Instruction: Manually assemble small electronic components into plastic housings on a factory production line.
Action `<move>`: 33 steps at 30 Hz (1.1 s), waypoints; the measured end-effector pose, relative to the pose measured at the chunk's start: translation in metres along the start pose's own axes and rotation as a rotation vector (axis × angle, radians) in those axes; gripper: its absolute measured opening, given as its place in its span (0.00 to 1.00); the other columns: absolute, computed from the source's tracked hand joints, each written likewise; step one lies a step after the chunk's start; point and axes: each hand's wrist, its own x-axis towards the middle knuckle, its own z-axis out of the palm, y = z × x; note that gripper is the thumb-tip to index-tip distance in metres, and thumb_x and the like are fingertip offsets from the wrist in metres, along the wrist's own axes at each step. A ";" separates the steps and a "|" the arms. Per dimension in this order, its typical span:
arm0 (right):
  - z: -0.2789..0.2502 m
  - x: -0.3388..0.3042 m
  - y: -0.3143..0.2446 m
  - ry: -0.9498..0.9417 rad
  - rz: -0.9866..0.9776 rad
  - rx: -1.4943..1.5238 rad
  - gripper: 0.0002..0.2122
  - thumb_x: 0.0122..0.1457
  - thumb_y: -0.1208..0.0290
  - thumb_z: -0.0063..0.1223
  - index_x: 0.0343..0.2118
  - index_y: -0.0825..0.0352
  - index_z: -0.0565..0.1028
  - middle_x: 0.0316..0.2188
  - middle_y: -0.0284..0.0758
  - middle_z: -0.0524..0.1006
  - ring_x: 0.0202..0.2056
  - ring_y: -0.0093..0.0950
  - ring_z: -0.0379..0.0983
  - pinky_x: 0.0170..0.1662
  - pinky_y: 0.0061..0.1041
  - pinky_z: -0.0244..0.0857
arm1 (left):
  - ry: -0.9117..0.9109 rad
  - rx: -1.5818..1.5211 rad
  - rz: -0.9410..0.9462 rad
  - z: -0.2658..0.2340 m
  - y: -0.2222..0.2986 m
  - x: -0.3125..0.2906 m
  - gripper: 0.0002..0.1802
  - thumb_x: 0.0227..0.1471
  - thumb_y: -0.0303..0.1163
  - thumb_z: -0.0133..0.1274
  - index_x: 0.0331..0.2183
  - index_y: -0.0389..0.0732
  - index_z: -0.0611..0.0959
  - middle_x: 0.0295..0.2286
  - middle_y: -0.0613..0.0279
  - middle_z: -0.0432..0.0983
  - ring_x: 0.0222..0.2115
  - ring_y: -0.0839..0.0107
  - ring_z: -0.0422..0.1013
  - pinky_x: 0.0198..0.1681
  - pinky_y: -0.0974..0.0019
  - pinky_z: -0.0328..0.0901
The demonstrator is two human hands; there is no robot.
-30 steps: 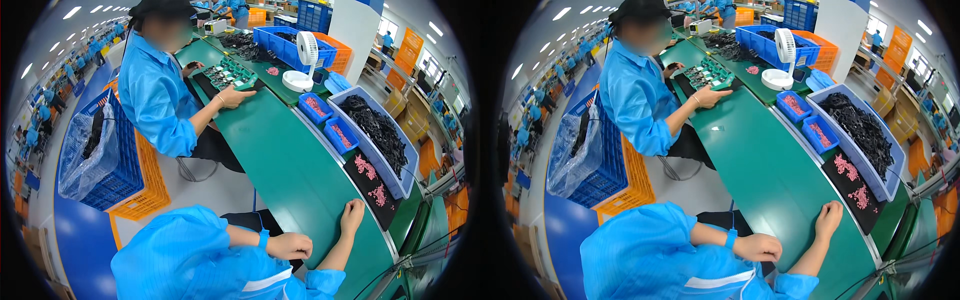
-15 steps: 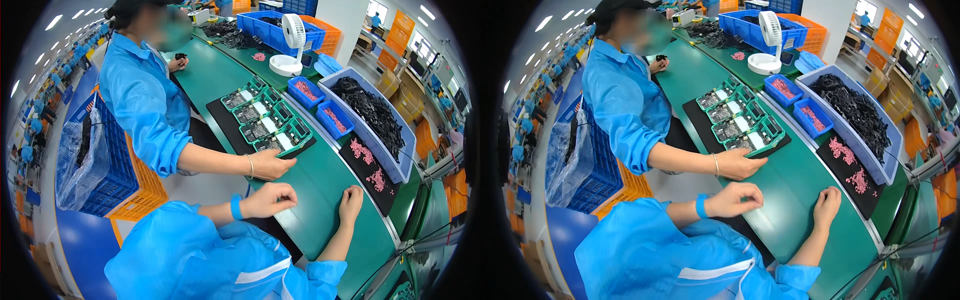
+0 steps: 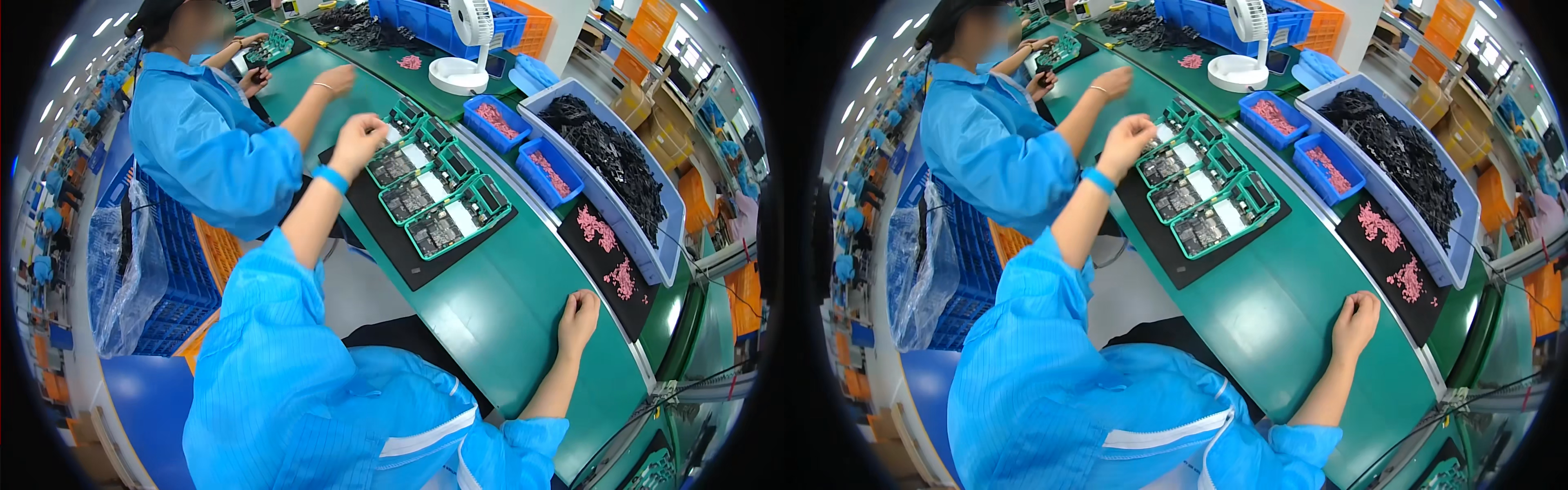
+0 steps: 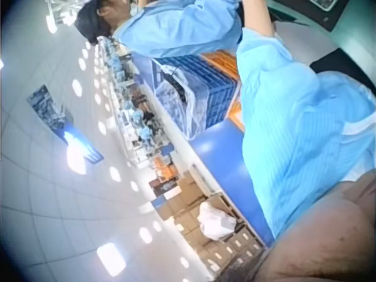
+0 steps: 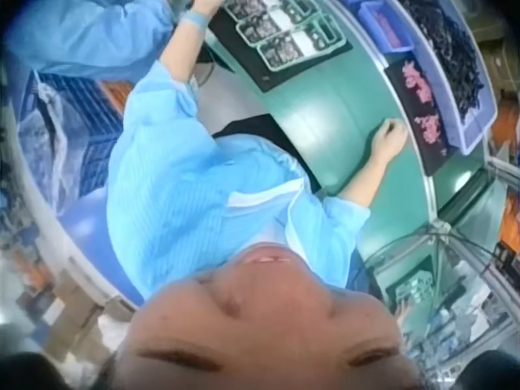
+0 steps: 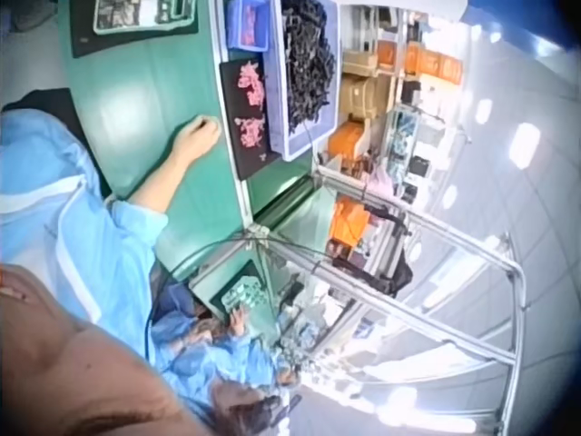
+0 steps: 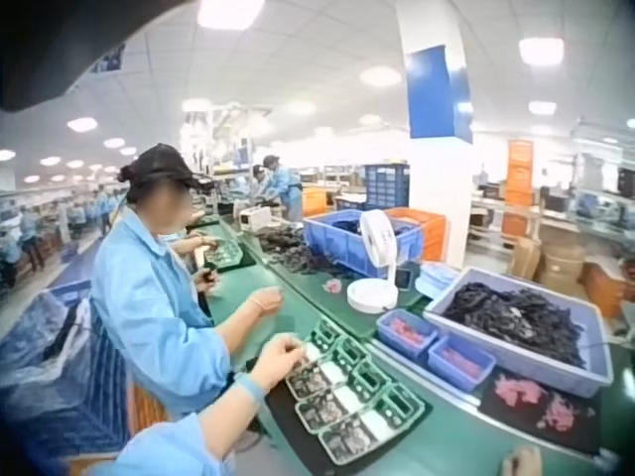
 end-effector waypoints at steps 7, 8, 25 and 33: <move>0.003 0.006 -0.004 0.077 0.021 -0.002 0.03 0.53 0.79 0.51 0.27 0.70 0.68 0.30 0.40 0.70 0.32 0.37 0.68 0.36 0.31 0.63 | -0.212 0.303 -0.424 -0.018 -0.018 0.059 0.07 0.46 0.31 0.60 0.29 0.39 0.82 0.21 0.66 0.74 0.20 0.76 0.67 0.24 0.69 0.61; 0.002 0.005 -0.005 0.081 0.023 -0.018 0.03 0.52 0.79 0.51 0.27 0.70 0.68 0.30 0.40 0.71 0.32 0.38 0.69 0.36 0.32 0.64 | -0.253 0.290 -0.438 -0.020 -0.018 0.055 0.06 0.49 0.31 0.58 0.28 0.40 0.81 0.21 0.68 0.74 0.21 0.78 0.67 0.26 0.71 0.62; -0.012 0.001 -0.013 -0.117 0.144 0.276 0.04 0.57 0.75 0.48 0.32 0.69 0.69 0.31 0.44 0.74 0.35 0.43 0.71 0.39 0.35 0.65 | -0.600 -0.354 -0.732 0.003 0.076 -0.234 0.08 0.50 0.30 0.58 0.31 0.38 0.78 0.27 0.66 0.74 0.29 0.76 0.72 0.35 0.72 0.67; -0.053 -0.004 0.044 -0.117 0.027 0.190 0.04 0.57 0.74 0.48 0.32 0.69 0.69 0.29 0.43 0.73 0.33 0.40 0.71 0.36 0.33 0.65 | -0.825 -0.448 -0.856 0.083 0.122 -0.328 0.07 0.52 0.24 0.56 0.34 0.35 0.77 0.32 0.64 0.76 0.33 0.76 0.72 0.39 0.74 0.67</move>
